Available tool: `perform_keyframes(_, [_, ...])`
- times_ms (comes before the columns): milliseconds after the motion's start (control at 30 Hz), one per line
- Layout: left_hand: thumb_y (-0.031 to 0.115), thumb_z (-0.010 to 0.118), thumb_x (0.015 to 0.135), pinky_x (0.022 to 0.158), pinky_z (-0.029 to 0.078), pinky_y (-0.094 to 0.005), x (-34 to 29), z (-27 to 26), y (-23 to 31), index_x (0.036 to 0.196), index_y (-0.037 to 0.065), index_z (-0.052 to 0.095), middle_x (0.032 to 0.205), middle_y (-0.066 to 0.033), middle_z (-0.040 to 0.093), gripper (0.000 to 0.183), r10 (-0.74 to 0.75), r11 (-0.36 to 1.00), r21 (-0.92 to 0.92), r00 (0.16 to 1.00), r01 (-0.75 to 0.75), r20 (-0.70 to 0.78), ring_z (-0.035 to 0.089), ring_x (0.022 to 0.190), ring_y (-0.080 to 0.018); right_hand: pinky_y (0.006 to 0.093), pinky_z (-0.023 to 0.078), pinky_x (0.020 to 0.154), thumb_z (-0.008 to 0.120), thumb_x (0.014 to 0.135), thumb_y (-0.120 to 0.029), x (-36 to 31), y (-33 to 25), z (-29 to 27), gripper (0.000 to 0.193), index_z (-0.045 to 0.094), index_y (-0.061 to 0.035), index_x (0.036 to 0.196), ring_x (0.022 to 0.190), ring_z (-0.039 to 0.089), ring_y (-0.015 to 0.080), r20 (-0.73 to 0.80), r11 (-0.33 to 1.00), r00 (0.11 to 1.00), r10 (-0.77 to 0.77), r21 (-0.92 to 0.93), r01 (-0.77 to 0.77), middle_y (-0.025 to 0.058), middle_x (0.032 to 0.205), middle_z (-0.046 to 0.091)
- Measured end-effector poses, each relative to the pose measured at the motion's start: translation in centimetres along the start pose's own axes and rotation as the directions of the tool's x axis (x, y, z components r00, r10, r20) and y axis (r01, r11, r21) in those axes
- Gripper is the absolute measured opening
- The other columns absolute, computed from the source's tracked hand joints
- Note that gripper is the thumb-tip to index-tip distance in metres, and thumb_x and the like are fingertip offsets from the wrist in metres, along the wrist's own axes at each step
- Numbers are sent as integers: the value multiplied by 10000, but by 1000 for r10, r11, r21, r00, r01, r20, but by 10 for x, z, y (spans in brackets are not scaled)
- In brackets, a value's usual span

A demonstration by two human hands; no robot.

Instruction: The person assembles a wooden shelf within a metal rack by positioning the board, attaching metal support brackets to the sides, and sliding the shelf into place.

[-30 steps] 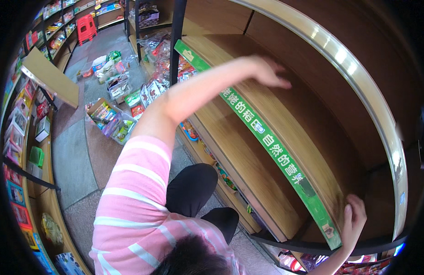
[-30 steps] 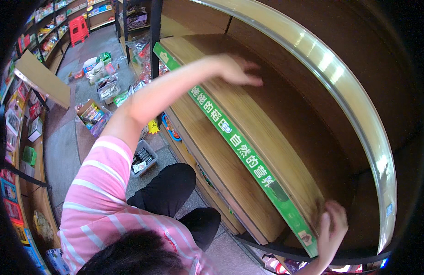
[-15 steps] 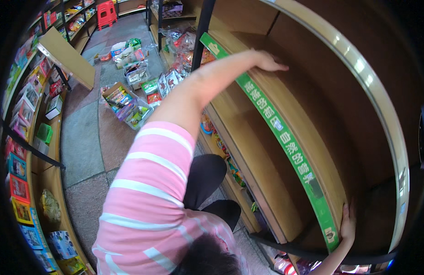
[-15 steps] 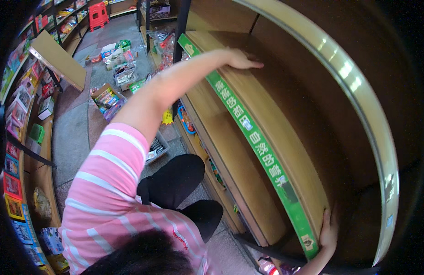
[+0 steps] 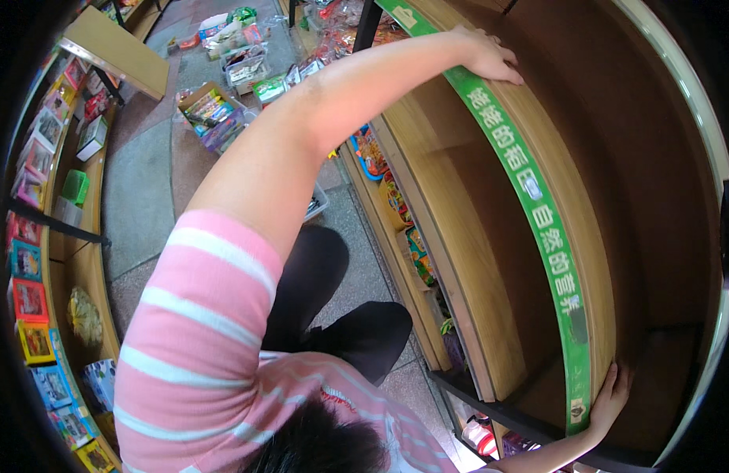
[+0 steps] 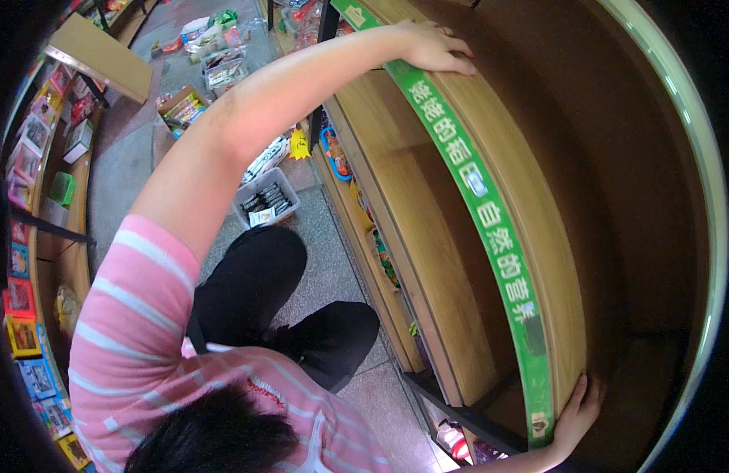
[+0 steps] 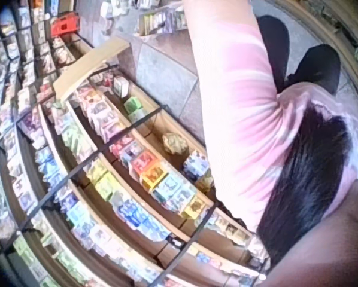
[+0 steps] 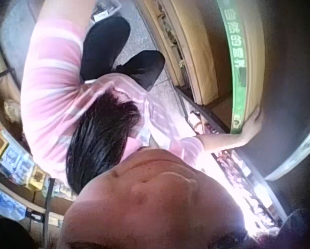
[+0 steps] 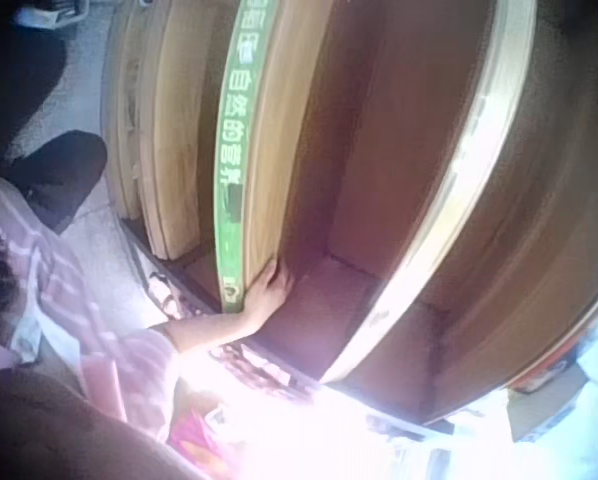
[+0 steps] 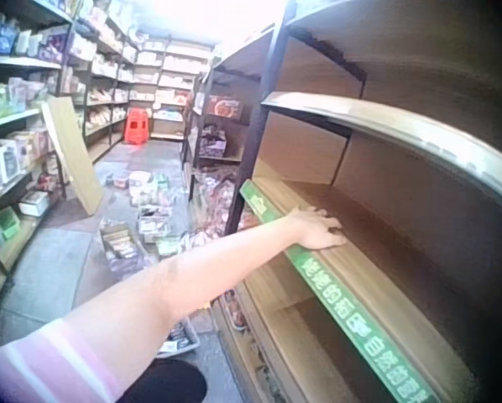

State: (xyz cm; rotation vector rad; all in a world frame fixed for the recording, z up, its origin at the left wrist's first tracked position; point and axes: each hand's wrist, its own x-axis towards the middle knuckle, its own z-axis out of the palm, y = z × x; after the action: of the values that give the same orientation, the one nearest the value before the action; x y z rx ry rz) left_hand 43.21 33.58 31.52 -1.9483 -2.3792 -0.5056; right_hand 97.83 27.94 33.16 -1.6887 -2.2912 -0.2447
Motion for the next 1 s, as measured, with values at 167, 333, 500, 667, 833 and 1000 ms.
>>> perform_keyframes(167, [596,323,751,984,134,-507,-3,0,1,1255,236,357,1335,-98,268,620,23,1000,-11,1000,-23,20,196,1251,-269,348,277,939,408,856,-332,11,-30,-15,476,459,72,1102,1124,367,333,127,941,946,298,129,-314,243,1191,401])
perform_keyframes(333, [527,322,789,972,158,-519,-3,-6,-7,1249,197,365,1331,-99,276,568,47,999,2,999,-47,-7,204,1248,-264,346,235,975,381,843,-413,33,-127,14,560,367,-6,1227,1186,312,309,167,934,960,223,246,-260,198,1270,342])
perform_keyframes(500, [505,341,791,976,137,-534,0,-14,-4,1226,188,392,1328,-103,277,540,63,997,-37,998,-63,0,195,1248,-280,378,179,999,376,832,-419,34,-118,23,531,360,-96,1253,1215,259,312,145,969,959,243,-6,-245,186,1288,319])
perform_keyframes(667, [444,385,808,975,175,-496,-11,-18,-35,1234,154,380,1317,-123,289,516,244,953,-182,970,-243,-14,238,1229,-292,445,177,993,324,835,-451,20,-157,-8,558,362,-67,1237,1207,261,317,104,883,929,356,-364,-297,183,1294,303])
perform_keyframes(833, [355,492,764,908,289,-481,-147,-38,-83,1133,94,487,1201,-206,398,452,-5,948,-316,995,-27,-99,366,1138,-326,383,263,972,496,779,-292,-51,-301,-64,473,422,-31,1167,1179,302,331,408,909,874,264,198,-366,188,1282,312])
perform_keyframes(1000, [470,465,767,897,337,-395,-294,-24,-50,1140,31,471,1224,-222,372,576,135,830,-466,701,306,700,386,1115,-345,353,272,970,484,815,-325,-121,-399,-92,482,396,-31,1187,1195,297,299,606,620,750,263,490,-613,174,1295,295])
